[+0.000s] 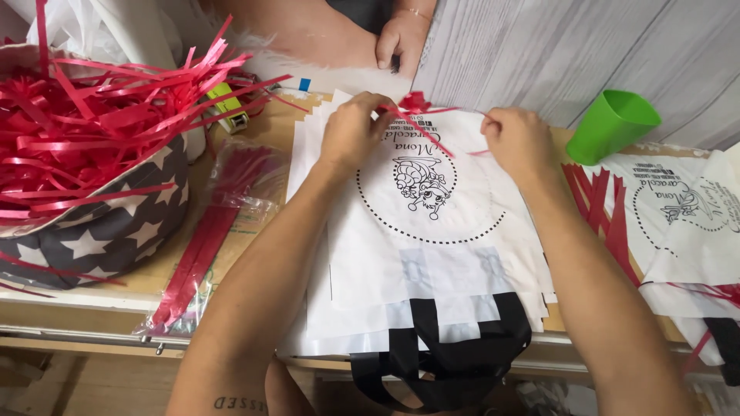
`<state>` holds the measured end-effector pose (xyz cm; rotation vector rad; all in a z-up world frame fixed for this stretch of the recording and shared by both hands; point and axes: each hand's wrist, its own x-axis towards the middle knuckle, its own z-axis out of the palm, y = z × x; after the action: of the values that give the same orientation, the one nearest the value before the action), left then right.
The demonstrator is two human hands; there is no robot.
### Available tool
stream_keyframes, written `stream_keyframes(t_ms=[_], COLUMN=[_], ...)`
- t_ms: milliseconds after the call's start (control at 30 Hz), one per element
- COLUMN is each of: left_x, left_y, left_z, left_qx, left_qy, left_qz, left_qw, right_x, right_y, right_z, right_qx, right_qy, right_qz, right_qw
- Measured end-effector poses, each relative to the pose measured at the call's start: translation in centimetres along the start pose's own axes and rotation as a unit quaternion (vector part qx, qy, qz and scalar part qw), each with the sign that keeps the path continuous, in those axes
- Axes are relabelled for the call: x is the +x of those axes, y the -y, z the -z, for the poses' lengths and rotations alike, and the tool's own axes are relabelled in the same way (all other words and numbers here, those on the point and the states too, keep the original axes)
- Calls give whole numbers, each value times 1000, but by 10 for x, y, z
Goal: The person ties red ribbons onto white tote bags with a printed logo. They repeatedly pick up ribbons, fold them, and tie them into bows on the bags, then place the finished bags aside.
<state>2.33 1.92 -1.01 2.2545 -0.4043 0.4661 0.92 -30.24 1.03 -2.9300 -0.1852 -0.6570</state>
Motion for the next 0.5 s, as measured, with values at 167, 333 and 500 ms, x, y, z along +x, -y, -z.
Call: stream_keyframes(t_ms=[167, 333, 500], left_x=[-1, -4, -2], left_y=[1, 1, 6], left_z=[3, -4, -14], left_qx=[-54, -131, -289], left_qy=[2, 20, 49], left_qz=[3, 0, -18], left_qw=[999, 991, 956], right_x=[7, 0, -2], right_y=[7, 54, 56], right_z=[-11, 7, 18], right_qx=[412, 648, 823], right_qy=[35, 26, -2], right_qz=[-53, -56, -58], right_qw=[909, 759, 564])
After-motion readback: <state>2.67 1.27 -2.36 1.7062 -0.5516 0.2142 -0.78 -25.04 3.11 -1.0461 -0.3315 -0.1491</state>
